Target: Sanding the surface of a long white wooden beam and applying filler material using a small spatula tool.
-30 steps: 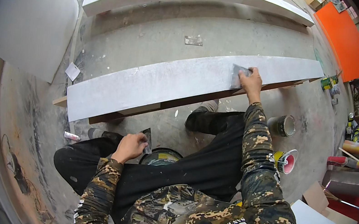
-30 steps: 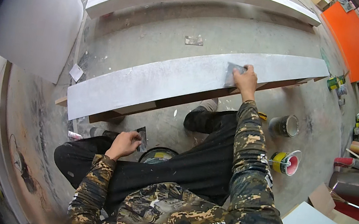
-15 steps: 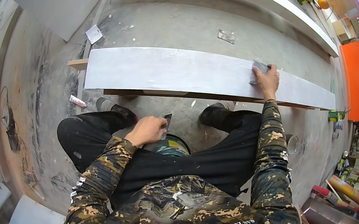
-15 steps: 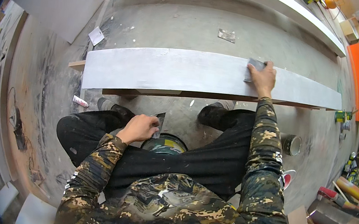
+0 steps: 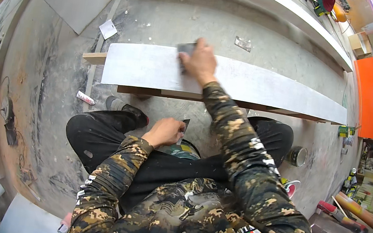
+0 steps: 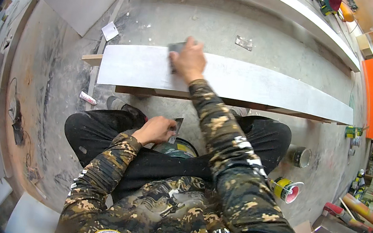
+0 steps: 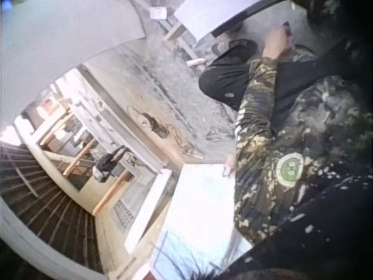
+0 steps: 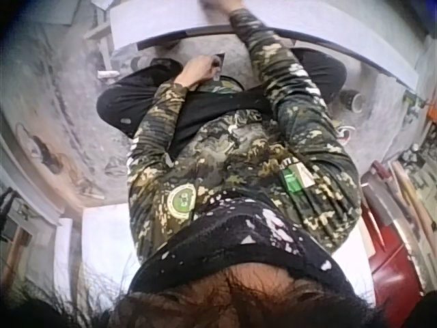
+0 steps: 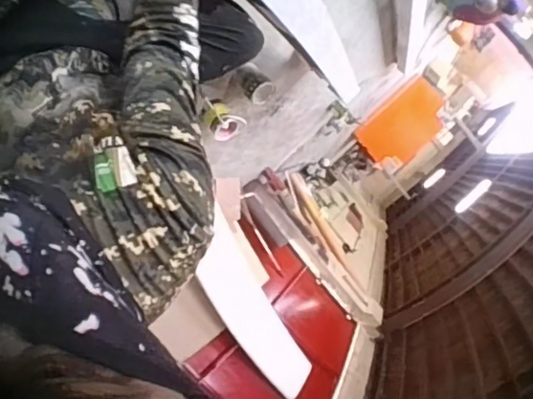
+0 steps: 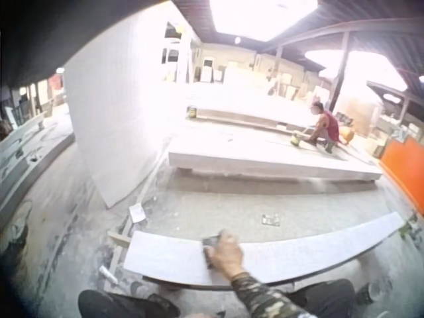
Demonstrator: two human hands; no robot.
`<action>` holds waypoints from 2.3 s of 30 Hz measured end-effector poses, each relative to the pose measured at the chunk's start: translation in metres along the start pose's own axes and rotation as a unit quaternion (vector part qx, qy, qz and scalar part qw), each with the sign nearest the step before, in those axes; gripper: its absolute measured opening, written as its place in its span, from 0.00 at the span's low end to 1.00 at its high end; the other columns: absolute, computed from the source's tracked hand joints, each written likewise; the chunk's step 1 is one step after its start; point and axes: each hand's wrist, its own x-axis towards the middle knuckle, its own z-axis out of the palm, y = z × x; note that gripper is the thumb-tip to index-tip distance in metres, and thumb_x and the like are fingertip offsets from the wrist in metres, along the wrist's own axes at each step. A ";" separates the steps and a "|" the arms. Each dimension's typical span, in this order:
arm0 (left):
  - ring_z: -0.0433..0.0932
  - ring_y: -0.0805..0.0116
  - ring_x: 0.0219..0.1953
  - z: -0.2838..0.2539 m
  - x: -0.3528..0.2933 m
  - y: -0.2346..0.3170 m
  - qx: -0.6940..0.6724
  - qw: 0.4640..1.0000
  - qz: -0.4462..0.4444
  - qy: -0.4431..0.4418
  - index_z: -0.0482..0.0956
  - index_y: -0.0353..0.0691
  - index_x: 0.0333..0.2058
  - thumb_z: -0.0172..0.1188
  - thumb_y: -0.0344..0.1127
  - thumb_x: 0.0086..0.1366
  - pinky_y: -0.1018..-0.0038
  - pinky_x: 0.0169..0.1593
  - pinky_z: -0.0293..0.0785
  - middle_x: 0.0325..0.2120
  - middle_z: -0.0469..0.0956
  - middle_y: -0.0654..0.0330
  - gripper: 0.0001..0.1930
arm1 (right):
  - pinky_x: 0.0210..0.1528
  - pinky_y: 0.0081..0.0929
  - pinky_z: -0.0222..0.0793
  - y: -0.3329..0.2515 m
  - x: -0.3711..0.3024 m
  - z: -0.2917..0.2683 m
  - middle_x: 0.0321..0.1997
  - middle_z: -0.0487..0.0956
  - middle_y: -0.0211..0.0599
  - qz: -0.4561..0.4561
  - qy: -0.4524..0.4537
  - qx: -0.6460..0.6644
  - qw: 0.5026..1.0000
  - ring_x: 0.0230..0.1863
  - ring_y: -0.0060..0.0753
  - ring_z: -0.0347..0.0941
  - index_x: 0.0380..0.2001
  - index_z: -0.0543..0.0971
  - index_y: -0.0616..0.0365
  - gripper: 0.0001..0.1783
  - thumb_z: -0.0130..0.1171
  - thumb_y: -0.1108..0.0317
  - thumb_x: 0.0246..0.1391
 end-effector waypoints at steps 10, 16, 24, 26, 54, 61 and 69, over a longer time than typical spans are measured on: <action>0.80 0.43 0.35 0.016 -0.004 -0.007 0.026 0.999 0.032 0.022 0.82 0.40 0.38 0.59 0.38 0.59 0.53 0.41 0.76 0.29 0.82 0.47 0.11 | 0.37 0.44 0.76 0.019 -0.059 -0.014 0.39 0.77 0.52 -0.218 0.033 0.047 0.974 0.38 0.52 0.77 0.45 0.73 0.60 0.29 0.68 0.55 0.44; 0.81 0.45 0.34 0.006 -0.006 0.019 0.027 0.998 0.060 0.019 0.82 0.40 0.37 0.60 0.37 0.57 0.54 0.40 0.77 0.28 0.82 0.46 0.11 | 0.48 0.41 0.73 0.237 -0.043 -0.110 0.42 0.81 0.55 0.138 0.188 -0.070 0.970 0.44 0.53 0.78 0.46 0.75 0.65 0.40 0.74 0.45 0.37; 0.81 0.46 0.32 0.011 -0.007 0.014 0.045 0.994 0.095 0.014 0.82 0.39 0.34 0.63 0.36 0.56 0.54 0.39 0.76 0.25 0.81 0.48 0.09 | 0.52 0.47 0.71 0.074 -0.003 -0.018 0.47 0.77 0.56 0.068 0.136 -0.037 0.988 0.50 0.56 0.74 0.50 0.71 0.63 0.37 0.70 0.47 0.44; 0.81 0.45 0.32 0.008 -0.002 0.015 0.045 0.994 0.101 0.015 0.82 0.40 0.33 0.64 0.36 0.55 0.54 0.39 0.76 0.25 0.81 0.48 0.08 | 0.52 0.47 0.71 0.019 0.009 0.005 0.48 0.75 0.59 0.039 0.080 0.012 0.996 0.51 0.56 0.74 0.51 0.69 0.63 0.37 0.69 0.49 0.47; 0.82 0.48 0.30 0.023 0.002 0.013 0.045 0.990 0.119 0.054 0.82 0.37 0.23 0.64 0.30 0.44 0.58 0.35 0.78 0.24 0.81 0.49 0.05 | 0.50 0.43 0.71 0.009 -0.009 0.020 0.45 0.79 0.53 -0.018 0.105 -0.017 0.994 0.48 0.53 0.76 0.46 0.74 0.62 0.36 0.72 0.47 0.42; 0.81 0.52 0.30 0.057 0.031 -0.014 0.070 0.946 0.259 0.181 0.84 0.41 0.25 0.64 0.35 0.44 0.60 0.34 0.78 0.28 0.82 0.54 0.08 | 0.48 0.43 0.75 -0.138 0.015 0.071 0.47 0.77 0.53 -0.169 -0.022 0.005 0.985 0.46 0.52 0.78 0.47 0.72 0.61 0.30 0.70 0.54 0.47; 0.81 0.49 0.40 0.024 0.015 0.001 0.062 0.979 0.157 0.117 0.84 0.41 0.35 0.60 0.37 0.54 0.57 0.43 0.76 0.34 0.82 0.49 0.11 | 0.42 0.38 0.77 -0.062 -0.085 0.027 0.42 0.77 0.46 -0.452 -0.183 0.113 0.865 0.42 0.49 0.78 0.49 0.74 0.55 0.31 0.73 0.58 0.42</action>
